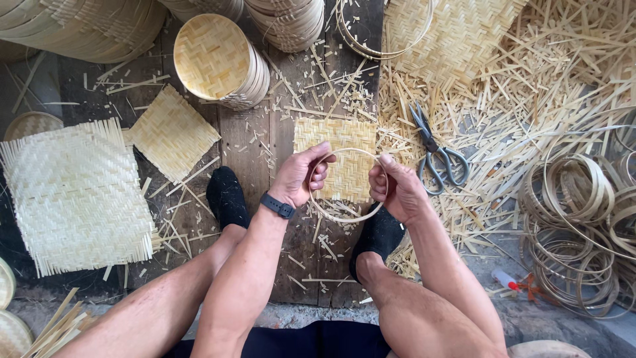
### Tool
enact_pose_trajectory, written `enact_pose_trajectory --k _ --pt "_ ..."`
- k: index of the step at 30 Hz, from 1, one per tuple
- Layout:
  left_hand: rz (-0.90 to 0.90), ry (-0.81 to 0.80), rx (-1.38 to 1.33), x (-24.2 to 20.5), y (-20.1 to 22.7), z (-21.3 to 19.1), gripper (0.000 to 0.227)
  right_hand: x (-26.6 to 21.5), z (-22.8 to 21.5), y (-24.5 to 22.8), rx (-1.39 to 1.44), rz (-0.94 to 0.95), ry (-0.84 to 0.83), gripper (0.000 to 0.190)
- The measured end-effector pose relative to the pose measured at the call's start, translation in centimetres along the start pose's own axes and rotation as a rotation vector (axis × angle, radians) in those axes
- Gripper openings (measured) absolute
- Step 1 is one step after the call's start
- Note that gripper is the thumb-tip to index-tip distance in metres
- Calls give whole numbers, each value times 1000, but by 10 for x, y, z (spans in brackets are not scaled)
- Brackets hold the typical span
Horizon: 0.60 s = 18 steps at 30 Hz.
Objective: The person fits a square woven bamboo mat into a circular bamboo rim, secures it by pressing a second rim on top, and trims the excess bamboo strips using shears.
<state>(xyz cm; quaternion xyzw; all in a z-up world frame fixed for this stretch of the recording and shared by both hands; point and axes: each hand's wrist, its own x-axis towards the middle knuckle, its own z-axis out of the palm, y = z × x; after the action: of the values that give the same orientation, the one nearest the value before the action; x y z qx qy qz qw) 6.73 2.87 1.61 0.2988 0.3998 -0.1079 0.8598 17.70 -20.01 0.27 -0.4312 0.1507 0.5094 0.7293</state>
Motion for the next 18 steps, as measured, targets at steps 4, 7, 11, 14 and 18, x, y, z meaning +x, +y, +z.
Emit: enact_pose_trajectory --k 4,7,11,14,18 --pt "-39 26 11 0 2 7 31 1 12 4 74 35 44 43" --pt "-35 39 -32 3 -8 5 31 2 15 8 139 77 41 49" --pt "-10 82 -65 9 -23 1 36 0 14 4 54 92 100 49" --pt "28 68 -64 6 -22 -1 36 -1 14 1 -74 64 143 50" --pt "93 100 -132 -4 -18 9 35 -4 16 -8 -140 -36 21 52"
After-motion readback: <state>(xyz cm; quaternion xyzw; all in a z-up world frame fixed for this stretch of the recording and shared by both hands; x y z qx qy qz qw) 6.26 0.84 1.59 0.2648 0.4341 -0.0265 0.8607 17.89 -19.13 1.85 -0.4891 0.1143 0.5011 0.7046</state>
